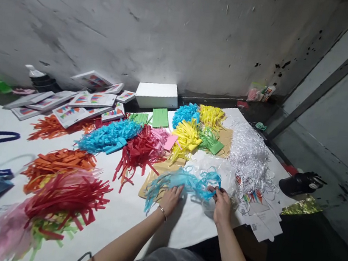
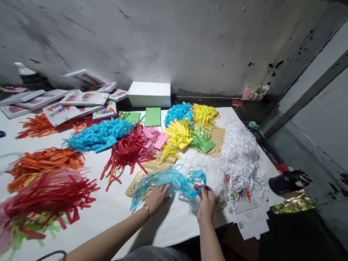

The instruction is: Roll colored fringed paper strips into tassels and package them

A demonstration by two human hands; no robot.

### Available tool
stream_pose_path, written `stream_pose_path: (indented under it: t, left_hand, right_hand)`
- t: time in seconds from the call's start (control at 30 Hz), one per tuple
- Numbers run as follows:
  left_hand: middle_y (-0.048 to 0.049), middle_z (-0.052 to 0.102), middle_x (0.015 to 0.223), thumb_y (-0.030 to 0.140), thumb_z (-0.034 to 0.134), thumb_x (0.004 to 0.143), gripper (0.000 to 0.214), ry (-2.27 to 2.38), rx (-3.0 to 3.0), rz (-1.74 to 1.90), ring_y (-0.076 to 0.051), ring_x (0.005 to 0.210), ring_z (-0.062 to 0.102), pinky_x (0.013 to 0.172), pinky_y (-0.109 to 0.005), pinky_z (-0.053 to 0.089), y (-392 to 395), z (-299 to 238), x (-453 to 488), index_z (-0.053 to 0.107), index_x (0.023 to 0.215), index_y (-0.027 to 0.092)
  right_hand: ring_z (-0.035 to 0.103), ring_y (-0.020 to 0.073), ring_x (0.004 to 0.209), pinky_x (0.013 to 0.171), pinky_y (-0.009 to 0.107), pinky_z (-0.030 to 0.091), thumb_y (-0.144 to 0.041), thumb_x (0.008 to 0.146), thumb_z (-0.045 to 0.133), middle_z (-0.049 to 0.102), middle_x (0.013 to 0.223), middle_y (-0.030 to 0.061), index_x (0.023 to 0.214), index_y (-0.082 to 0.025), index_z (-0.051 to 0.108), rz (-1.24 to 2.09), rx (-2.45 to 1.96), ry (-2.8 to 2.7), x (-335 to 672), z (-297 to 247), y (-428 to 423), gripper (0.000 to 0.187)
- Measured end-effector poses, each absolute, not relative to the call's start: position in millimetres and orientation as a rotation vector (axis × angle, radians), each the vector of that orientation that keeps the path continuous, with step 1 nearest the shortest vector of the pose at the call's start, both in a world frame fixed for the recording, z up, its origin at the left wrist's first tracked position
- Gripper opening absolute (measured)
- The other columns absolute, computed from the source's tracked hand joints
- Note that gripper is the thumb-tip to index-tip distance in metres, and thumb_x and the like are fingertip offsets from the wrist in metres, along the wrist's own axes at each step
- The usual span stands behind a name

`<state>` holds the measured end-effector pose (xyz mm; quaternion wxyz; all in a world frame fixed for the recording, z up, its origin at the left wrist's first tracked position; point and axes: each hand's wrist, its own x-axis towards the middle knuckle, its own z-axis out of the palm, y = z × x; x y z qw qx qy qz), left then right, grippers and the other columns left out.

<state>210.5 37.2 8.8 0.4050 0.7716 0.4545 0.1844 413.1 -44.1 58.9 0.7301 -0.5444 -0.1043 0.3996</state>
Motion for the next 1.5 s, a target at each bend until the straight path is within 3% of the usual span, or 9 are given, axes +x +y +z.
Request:
stream_pose_path:
  t: [0.17,0.33,0.5,0.83,1.07,1.23,1.33,1.4,1.5]
  left_hand:
    - [-0.011,0.064,0.102,0.035,0.068,0.073,0.032,1.179,1.545,0.562,-0.026,0.096,0.061,0.089,-0.04,0.043,47.0,14.3,218.3,0.06,0.099,0.017]
    - [-0.0087,0.066,0.088,0.054,0.052,0.083,0.038,1.176,1.028,0.667,-0.019,0.072,0.065,0.065,-0.032,0.051,50.5,21.8,253.8,0.056,0.091,0.016]
    - [-0.0013,0.061,0.066,0.04,0.063,0.08,0.025,1.152,0.661,0.791,-0.013,0.058,0.061,0.057,-0.027,0.05,74.9,42.7,249.5,0.056,0.074,0.017]
    - [0.0008,0.064,0.072,0.028,0.068,0.076,0.013,1.118,0.46,1.062,-0.01,0.06,0.061,0.059,-0.022,0.051,59.7,79.3,168.4,0.061,0.079,0.017]
    - [-0.0013,0.067,0.073,0.045,0.075,0.061,0.034,1.278,0.619,1.091,-0.017,0.069,0.063,0.07,-0.029,0.051,35.4,61.2,124.0,0.063,0.077,0.018]
    - [-0.0121,0.069,0.098,0.033,0.069,0.067,0.03,1.599,1.509,0.288,-0.03,0.095,0.063,0.083,-0.039,0.046,-2.9,63.5,109.5,0.067,0.09,0.014]
    - [-0.0106,0.069,0.1,0.027,0.057,0.08,0.019,1.545,2.008,-0.036,-0.028,0.096,0.063,0.082,-0.037,0.046,-23.6,100.9,115.2,0.068,0.093,0.019]
    - [-0.0086,0.069,0.093,0.031,0.043,0.092,0.027,1.378,2.094,0.145,-0.022,0.087,0.065,0.077,-0.032,0.048,-30.2,132.4,129.6,0.067,0.097,0.022]
    - [-0.0116,0.061,0.118,0.034,0.045,0.093,0.034,1.114,2.26,0.607,-0.022,0.106,0.057,0.086,-0.033,0.047,-27.4,165.4,163.3,0.055,0.123,0.022]
  right_hand:
    - [0.069,0.02,0.074,0.066,0.029,0.053,-0.042,0.067,0.074,0.072,0.074,0.0044,0.084,-0.016,0.065,0.888,-1.2,-0.2,425.9,54.5,-60.5,0.033]
    - [0.069,0.0208,0.076,0.07,0.032,0.053,-0.04,0.067,0.076,0.072,0.074,0.004,0.084,-0.016,0.065,0.976,-1.154,-0.232,409.5,54.4,-65.7,0.032]
    - [0.069,0.0217,0.078,0.075,0.035,0.054,-0.034,0.061,0.079,0.073,0.078,0.0033,0.083,-0.018,0.064,1.007,-1.107,-0.2,398.4,44.9,-72.2,0.031]
    - [0.07,0.0213,0.078,0.069,0.035,0.057,-0.041,0.066,0.073,0.072,0.076,0.0022,0.084,-0.021,0.061,0.845,-1.122,-0.048,420.3,17.7,-80.6,0.029]
    - [0.065,0.0162,0.066,0.062,0.029,0.053,-0.046,0.073,0.064,0.068,0.069,-0.0017,0.078,-0.022,0.06,0.572,-1.294,-0.138,455.6,31.7,-76.2,0.025]
    - [0.063,0.0183,0.074,0.072,0.031,0.048,-0.038,0.075,0.069,0.069,0.076,0.0011,0.08,-0.019,0.068,0.479,-1.472,-0.44,456.0,71.1,-78.0,0.019]
    - [0.062,0.021,0.084,0.085,0.037,0.044,-0.028,0.083,0.062,0.071,0.085,0.0049,0.089,-0.019,0.07,0.294,-1.579,-1.167,435.8,99.8,-76.5,0.013]
    - [0.061,0.0198,0.085,0.091,0.04,0.041,-0.018,0.091,0.05,0.07,0.086,0.0054,0.097,-0.02,0.067,0.085,-1.551,-1.666,416.9,116.7,-73.9,0.019]
    - [0.06,0.0179,0.081,0.094,0.043,0.038,-0.009,0.092,0.041,0.067,0.082,0.0052,0.104,-0.017,0.062,-0.066,-1.454,-2.0,388.2,135.3,-70.1,0.025]
